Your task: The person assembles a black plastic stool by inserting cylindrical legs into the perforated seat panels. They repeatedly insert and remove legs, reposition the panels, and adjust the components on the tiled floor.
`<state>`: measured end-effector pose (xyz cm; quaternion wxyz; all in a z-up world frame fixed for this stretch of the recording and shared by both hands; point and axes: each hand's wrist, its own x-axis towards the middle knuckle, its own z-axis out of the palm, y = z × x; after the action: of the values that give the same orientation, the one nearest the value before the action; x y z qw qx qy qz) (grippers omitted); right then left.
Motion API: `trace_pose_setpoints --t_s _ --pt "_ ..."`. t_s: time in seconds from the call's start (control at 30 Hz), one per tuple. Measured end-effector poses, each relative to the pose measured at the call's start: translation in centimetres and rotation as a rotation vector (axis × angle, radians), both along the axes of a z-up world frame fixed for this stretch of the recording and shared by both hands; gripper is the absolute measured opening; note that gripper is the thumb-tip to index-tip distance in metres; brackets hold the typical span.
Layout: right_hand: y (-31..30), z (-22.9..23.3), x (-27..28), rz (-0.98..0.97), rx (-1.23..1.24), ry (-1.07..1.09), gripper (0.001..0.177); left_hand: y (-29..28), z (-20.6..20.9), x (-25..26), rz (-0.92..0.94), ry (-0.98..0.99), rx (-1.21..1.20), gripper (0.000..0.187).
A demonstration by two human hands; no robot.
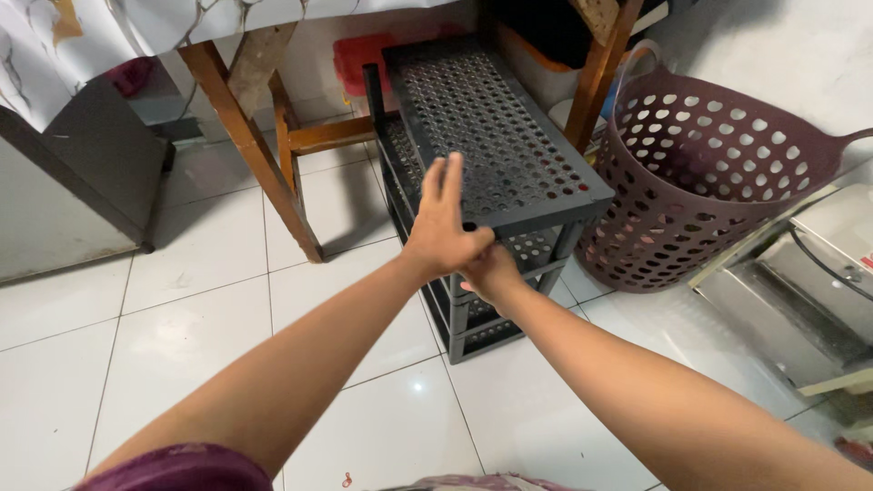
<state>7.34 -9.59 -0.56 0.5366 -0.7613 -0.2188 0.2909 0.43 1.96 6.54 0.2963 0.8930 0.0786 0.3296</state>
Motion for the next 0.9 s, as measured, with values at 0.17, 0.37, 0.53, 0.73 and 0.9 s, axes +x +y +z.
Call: trace_pose_setpoints --t_s 0.17,0.37,0.53,0.73,0.9 --pt "-0.1 -1.8 1.6 -0.221 0.397 0.328 0.026 -0.6 -5.1 0.8 0.121 -0.069 -1.002 0.072" --pt "-1.1 1.5 2.8 -0.451 0.520 0.745 0.040 -1.0 -5.6 -2.1 0.017 0.344 -0.528 0.056" --pt "0.1 4.8 1.1 -0.464 0.412 0.708 0.046 -2.1 -4.5 -1.4 0.244 0.460 -0.253 0.037" --pt "1.2 5.6 0.5 -0.668 0.381 0.645 0.047 -2.2 -3.5 -0.5 0.291 0.616 -0.419 0.048" --pt "1.4 7.7 -0.3 -0.771 0.215 0.551 0.054 -3.1 -2.5 -0.7 0.286 0.642 -0.516 0.054"
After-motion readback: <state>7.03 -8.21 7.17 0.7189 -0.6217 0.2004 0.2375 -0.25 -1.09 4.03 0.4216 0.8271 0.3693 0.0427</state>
